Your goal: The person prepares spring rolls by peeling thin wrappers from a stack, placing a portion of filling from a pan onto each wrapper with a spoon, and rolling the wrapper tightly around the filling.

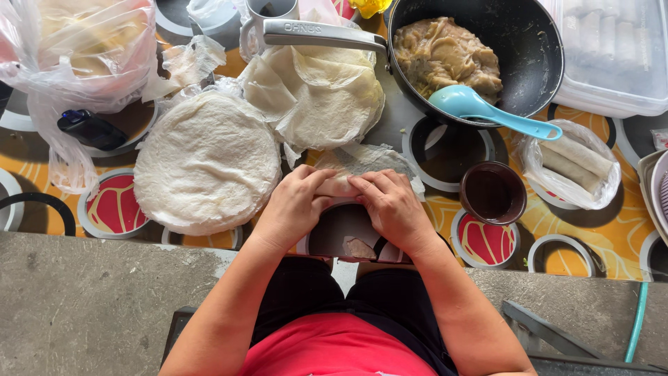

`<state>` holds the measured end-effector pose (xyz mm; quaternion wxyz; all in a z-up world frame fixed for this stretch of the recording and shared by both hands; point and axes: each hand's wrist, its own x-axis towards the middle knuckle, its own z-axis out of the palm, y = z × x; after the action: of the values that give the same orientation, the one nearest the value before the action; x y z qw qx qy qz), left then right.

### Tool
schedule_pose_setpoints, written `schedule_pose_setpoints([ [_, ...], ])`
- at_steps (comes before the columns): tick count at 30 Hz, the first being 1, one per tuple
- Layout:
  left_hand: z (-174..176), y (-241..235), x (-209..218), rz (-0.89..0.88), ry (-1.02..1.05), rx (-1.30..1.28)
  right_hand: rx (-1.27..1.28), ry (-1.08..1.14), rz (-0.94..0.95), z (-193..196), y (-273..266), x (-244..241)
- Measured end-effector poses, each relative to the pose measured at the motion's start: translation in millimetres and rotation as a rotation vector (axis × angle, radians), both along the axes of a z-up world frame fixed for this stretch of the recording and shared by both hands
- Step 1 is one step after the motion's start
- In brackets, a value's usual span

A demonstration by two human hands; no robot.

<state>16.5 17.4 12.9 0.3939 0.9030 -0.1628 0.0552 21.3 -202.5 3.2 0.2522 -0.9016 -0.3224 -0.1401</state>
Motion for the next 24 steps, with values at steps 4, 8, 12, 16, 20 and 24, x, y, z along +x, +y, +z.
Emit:
schedule_pose_setpoints([
  [4,6.6,8.8,-10.9,-0.027,0.174,-0.071,0.0,-0.019,0.02,0.6,-3.1,-8.6],
  [8,12.3,22.3,-39.3,-0.097,0.181,-0.075,0.016,0.101,0.078,8.5,-4.5,-40.3],
  [12,15.4,29.2,-69.7,-0.064,0.145,-0.048,-0.017,0.095,0.054,17.0,1.5,-62.2],
  [16,10.0,30.2,-85.2,0.068,0.018,0.009,-0.035,-0.023,-0.002,18.2,13.5,-70.4],
  [20,0.7,29.0,-89.1,0.125,-0.063,-0.004,-0.139,-0.033,0.033,10.5,27.0,-75.0],
  [24,-2.2,24.2,-90.0,0.193,-0.056,0.085,-0.182,-0.021,-0.027,1.8,32.8,-77.3],
])
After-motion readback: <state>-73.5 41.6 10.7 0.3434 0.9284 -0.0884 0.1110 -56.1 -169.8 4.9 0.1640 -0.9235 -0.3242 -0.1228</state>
